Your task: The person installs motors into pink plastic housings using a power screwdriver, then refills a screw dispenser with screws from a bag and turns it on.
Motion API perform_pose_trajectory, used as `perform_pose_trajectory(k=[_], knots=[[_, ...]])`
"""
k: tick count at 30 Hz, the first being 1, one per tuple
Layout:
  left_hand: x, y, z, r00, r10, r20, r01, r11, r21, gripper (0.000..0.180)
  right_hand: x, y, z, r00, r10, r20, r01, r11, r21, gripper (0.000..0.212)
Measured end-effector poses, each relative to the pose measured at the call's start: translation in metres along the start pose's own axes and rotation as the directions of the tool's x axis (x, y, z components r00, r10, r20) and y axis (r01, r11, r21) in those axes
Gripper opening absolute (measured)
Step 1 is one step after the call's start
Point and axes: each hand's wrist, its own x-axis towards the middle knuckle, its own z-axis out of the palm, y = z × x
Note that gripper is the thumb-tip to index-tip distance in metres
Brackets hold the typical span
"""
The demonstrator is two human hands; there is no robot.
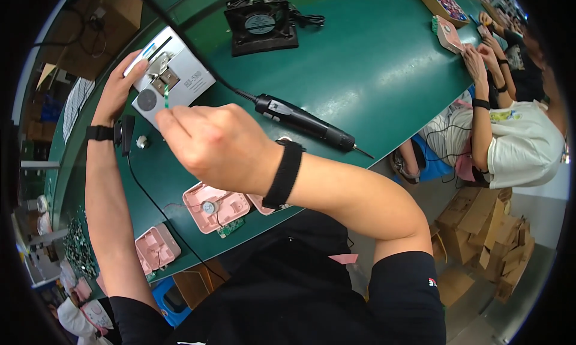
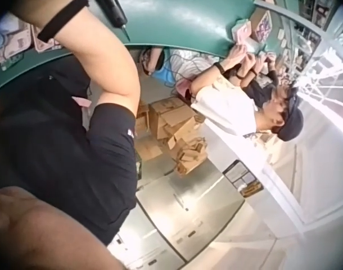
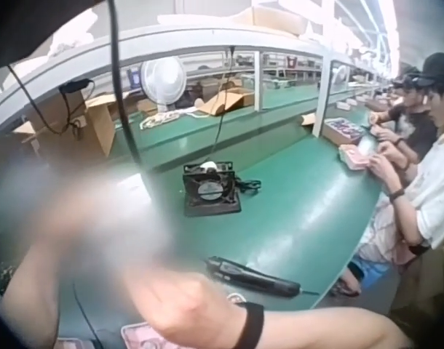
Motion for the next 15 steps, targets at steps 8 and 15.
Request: perform_pose_trajectory(k=[8, 15], knots=[[0.001, 0.000, 0.001, 0.998, -0.052, -0.025, 0.052, 0.998, -0.024, 0.046, -0.001, 0.000, 0.007, 0.999, 0.045, -0.006, -0.045, 0.999, 0.027, 0.020], [-0.002, -0.002, -0.001, 0.998, -0.059, -0.038, 0.058, 0.998, -0.024, 0.046, 0.008, 0.004, 0.025, 0.995, 0.098, 0.003, -0.098, 0.995, 0.007, 0.016]])
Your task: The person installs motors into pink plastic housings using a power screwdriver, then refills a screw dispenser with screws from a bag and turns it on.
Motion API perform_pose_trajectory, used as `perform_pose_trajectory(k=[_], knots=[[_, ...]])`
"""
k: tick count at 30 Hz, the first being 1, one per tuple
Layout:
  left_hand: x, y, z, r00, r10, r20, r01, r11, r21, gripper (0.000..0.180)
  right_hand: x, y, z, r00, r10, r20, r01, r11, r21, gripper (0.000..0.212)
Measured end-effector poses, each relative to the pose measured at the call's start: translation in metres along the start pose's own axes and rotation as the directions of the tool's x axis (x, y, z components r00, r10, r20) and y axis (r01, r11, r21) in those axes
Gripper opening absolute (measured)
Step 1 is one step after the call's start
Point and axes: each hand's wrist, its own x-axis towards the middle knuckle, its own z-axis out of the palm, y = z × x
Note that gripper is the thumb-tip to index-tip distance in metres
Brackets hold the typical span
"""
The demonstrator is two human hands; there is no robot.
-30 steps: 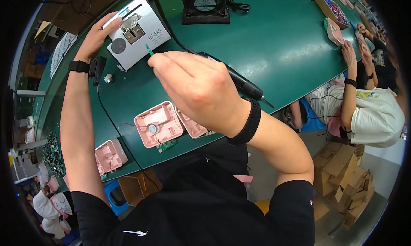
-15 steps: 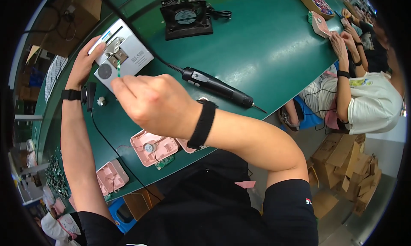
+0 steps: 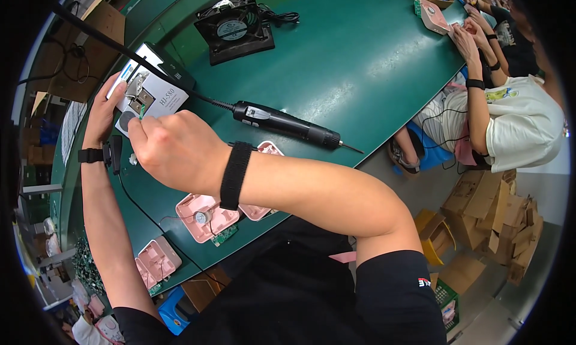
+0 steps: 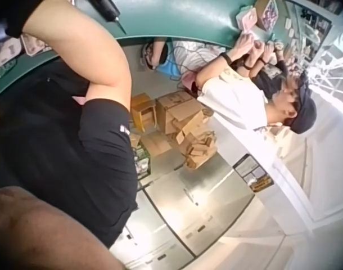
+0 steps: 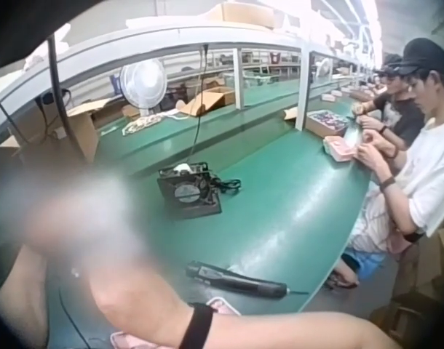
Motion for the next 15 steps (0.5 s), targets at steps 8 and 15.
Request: perform_pose_trajectory(k=[8, 15], knots=[[0.003, -0.001, 0.001, 1.000, -0.003, 0.008, 0.004, 1.000, -0.028, 0.046, 0.001, 0.013, 0.022, 0.999, 0.032, -0.036, -0.035, 0.997, -0.073, 0.011], [0.003, -0.003, -0.001, 1.000, -0.013, -0.002, 0.013, 1.000, -0.027, 0.045, 0.001, 0.012, 0.019, 0.993, 0.031, -0.116, -0.050, 0.984, -0.169, 0.008]])
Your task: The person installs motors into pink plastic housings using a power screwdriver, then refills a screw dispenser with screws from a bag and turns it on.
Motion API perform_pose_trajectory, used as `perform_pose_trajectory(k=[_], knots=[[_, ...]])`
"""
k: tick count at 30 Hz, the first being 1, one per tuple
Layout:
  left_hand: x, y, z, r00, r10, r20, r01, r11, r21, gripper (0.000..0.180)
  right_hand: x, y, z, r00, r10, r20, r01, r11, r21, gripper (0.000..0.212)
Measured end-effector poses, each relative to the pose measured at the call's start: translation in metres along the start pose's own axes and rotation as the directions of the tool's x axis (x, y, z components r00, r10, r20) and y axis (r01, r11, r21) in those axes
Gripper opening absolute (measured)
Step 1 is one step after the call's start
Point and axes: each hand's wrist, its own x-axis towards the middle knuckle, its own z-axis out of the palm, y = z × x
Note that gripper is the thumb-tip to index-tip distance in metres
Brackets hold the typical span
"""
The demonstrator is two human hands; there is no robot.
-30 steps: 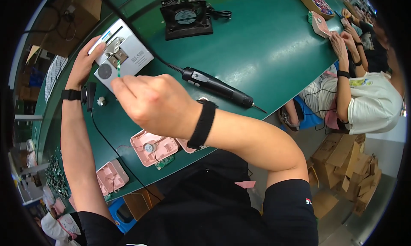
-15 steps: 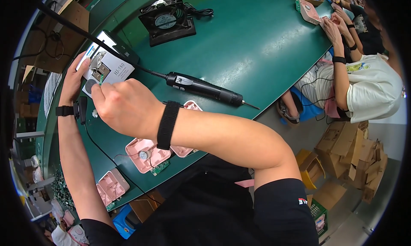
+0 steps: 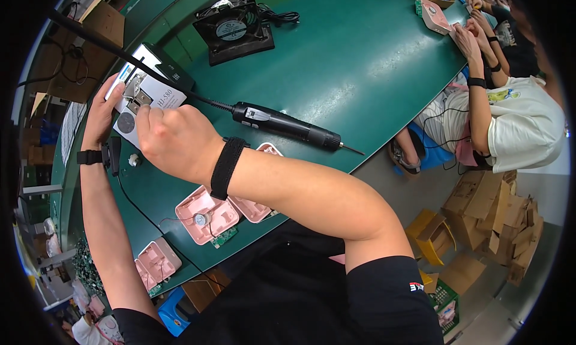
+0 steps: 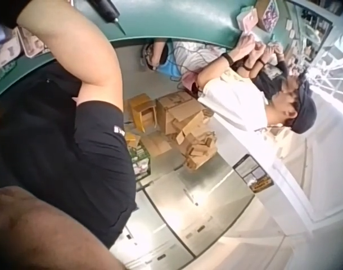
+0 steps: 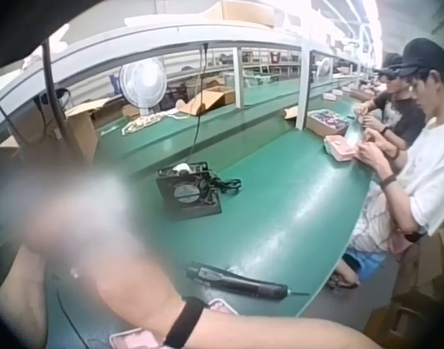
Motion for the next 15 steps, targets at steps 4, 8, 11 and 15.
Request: perform_pose_trajectory(k=[4, 8, 11, 15], knots=[[-0.001, 0.001, 0.003, 1.000, 0.006, 0.003, -0.006, 1.000, 0.003, 0.045, 0.007, -0.004, -0.005, 0.990, -0.018, 0.138, 0.029, 0.997, -0.077, 0.013], [-0.003, 0.005, 0.004, 1.000, 0.020, 0.002, -0.020, 1.000, 0.014, 0.044, 0.011, -0.006, 0.013, 0.997, -0.016, 0.081, 0.029, 0.986, -0.162, 0.012], [-0.003, 0.005, 0.005, 0.999, 0.036, 0.006, -0.036, 0.999, 0.023, 0.044, 0.010, -0.002, 0.019, 0.987, 0.030, 0.158, -0.007, 0.989, -0.145, 0.011], [-0.002, 0.006, 0.007, 1.000, 0.028, 0.012, -0.028, 0.999, 0.015, 0.043, 0.005, 0.002, 0.022, 0.998, -0.002, 0.069, 0.012, 0.990, -0.143, 0.010]])
